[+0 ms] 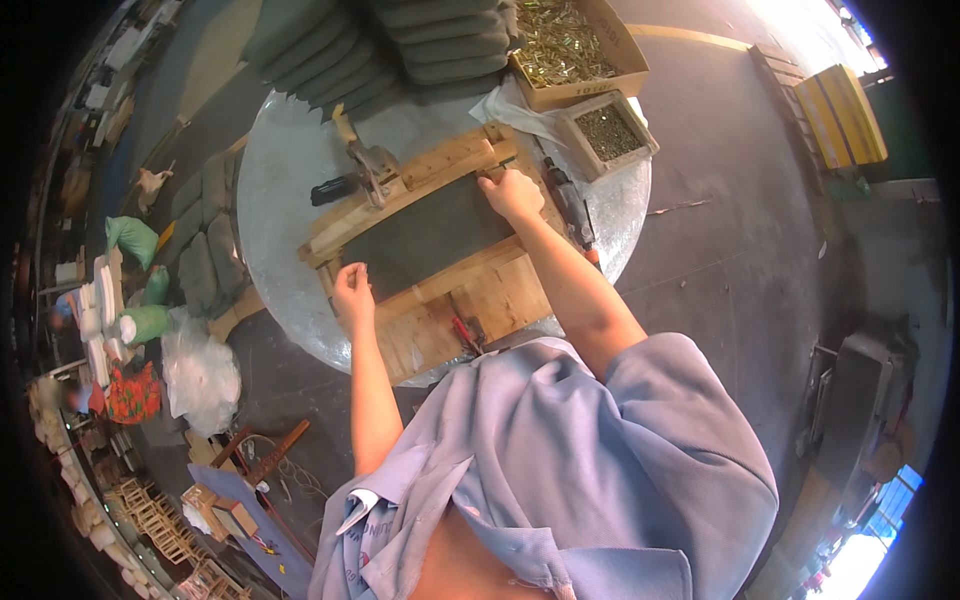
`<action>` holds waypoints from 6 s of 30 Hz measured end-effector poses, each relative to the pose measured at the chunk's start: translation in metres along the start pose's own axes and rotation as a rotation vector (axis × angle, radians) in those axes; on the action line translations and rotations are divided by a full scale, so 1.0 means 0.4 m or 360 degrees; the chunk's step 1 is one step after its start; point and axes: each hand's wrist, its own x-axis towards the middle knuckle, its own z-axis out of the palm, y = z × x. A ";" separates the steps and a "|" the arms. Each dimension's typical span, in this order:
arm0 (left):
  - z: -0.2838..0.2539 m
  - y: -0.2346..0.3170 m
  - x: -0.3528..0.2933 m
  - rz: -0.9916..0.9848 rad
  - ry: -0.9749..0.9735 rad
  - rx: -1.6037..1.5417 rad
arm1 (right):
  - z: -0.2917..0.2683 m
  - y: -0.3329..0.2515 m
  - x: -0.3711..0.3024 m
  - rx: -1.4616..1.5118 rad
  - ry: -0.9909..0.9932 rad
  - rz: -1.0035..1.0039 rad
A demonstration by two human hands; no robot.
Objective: The person places a green cushion into a wooden jig, secures it with clamps, and uses a pneumatic staple gun to attach the fabric to the frame. They repeat this process for multiple cushions, removing each finished piece and stacking it nearby.
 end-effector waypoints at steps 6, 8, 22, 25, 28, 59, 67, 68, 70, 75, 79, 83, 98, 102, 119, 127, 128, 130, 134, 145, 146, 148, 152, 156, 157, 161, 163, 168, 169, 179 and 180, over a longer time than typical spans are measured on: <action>-0.063 -0.033 0.133 0.0365 -0.0145 0.0710 | 0.038 0.064 -0.041 0.0005 0.0347 -0.0346; -0.081 -0.032 0.158 0.0161 0.0033 0.0510 | 0.050 0.075 -0.048 0.0017 0.0464 -0.0455; -0.064 -0.069 0.109 0.0371 -0.0271 0.0835 | 0.075 0.076 -0.053 0.0089 0.0579 -0.0554; -0.083 -0.078 0.124 0.0519 -0.0051 0.1002 | 0.073 0.075 -0.056 0.0083 0.0570 -0.0547; -0.105 -0.102 0.134 0.0318 0.0049 0.0813 | 0.071 0.066 -0.061 0.0091 0.0563 -0.0556; -0.072 -0.155 0.127 0.0289 0.0071 0.0716 | 0.074 0.057 -0.055 -0.0040 0.0556 -0.0536; -0.081 -0.171 0.131 0.0383 -0.0008 0.0645 | 0.063 0.050 -0.067 0.0045 0.0531 -0.0567; -0.081 -0.166 0.128 0.0408 -0.0002 0.0660 | 0.064 0.050 -0.067 0.0043 0.0543 -0.0578; -0.075 -0.159 0.123 0.0460 0.0009 0.0689 | 0.066 0.053 -0.069 0.0038 0.0570 -0.0599; -0.076 -0.168 0.127 0.0422 0.0000 0.0598 | 0.066 0.051 -0.070 -0.0037 0.0592 -0.0626; -0.091 -0.160 0.120 0.0391 0.0000 0.0530 | 0.048 0.066 -0.082 0.0127 0.0551 -0.0682; -0.125 -0.122 0.020 0.0087 0.0078 0.0173 | -0.009 0.173 -0.121 0.0636 0.0845 -0.0512; 0.124 0.220 -0.394 -0.0269 -0.0736 -0.0783 | -0.242 0.453 -0.032 0.0715 -0.0595 0.0125; 0.197 0.313 -0.411 -0.0507 -0.1223 -0.0839 | -0.289 0.491 -0.296 0.0892 -0.0226 -0.0254; 0.468 0.337 -0.665 -0.1566 -0.1469 -0.0931 | -0.183 0.606 -0.949 0.1425 -0.0041 0.0021; 0.451 0.510 -0.655 -0.1518 -0.1586 -0.1085 | -0.085 0.576 -0.791 0.2749 0.0262 -0.0123; 0.442 0.521 -0.648 -0.1500 -0.1599 -0.1100 | -0.098 0.563 -0.757 0.2678 0.0389 -0.0215; 0.420 0.511 -0.632 -0.1448 -0.1682 -0.1106 | -0.132 0.558 -0.707 0.2414 0.0521 -0.0475; 0.418 0.497 -0.588 -0.1373 -0.1756 -0.1085 | -0.160 0.562 -0.605 0.2020 0.0114 -0.0666; 0.163 0.247 -0.398 -0.1229 -0.1421 -0.0708 | -0.363 0.420 -0.240 0.2328 0.0739 -0.0695; 0.142 0.201 -0.385 -0.1324 -0.1333 -0.0788 | -0.397 0.413 -0.184 0.2167 0.0940 -0.0744; 0.117 0.133 -0.369 -0.1427 -0.1107 -0.0870 | -0.417 0.422 -0.067 0.2180 0.1009 -0.0798; 0.144 0.128 -0.339 -0.1478 -0.0920 -0.0900 | -0.397 0.442 0.105 0.1825 0.1085 -0.0729; 0.174 0.148 -0.315 -0.1411 -0.1022 -0.0966 | -0.350 0.438 0.169 0.1686 0.1011 -0.0612; 0.180 0.153 -0.309 -0.1386 -0.1068 -0.0987 | -0.345 0.438 0.175 0.1826 0.0973 -0.0592; 0.198 0.163 -0.302 -0.1330 -0.1068 -0.0995 | -0.376 0.419 0.149 0.2330 0.0794 -0.0447; 0.203 0.170 -0.294 -0.1320 -0.1080 -0.0987 | -0.402 0.427 0.119 0.2488 0.0737 -0.0414; 0.224 0.213 -0.287 -0.1295 -0.1078 -0.0999 | -0.450 0.430 -0.012 0.2658 0.0692 -0.0445; 0.235 0.236 -0.284 -0.1288 -0.1089 -0.0982 | -0.456 0.434 -0.043 0.2704 0.0672 -0.0471; 0.389 0.558 -0.240 -0.0730 -0.1372 -0.1287 | -0.473 0.376 -0.437 0.2807 0.0152 -0.0711; 0.395 0.602 -0.254 -0.0751 -0.1338 -0.1365 | -0.468 0.378 -0.471 0.2806 0.0129 -0.0736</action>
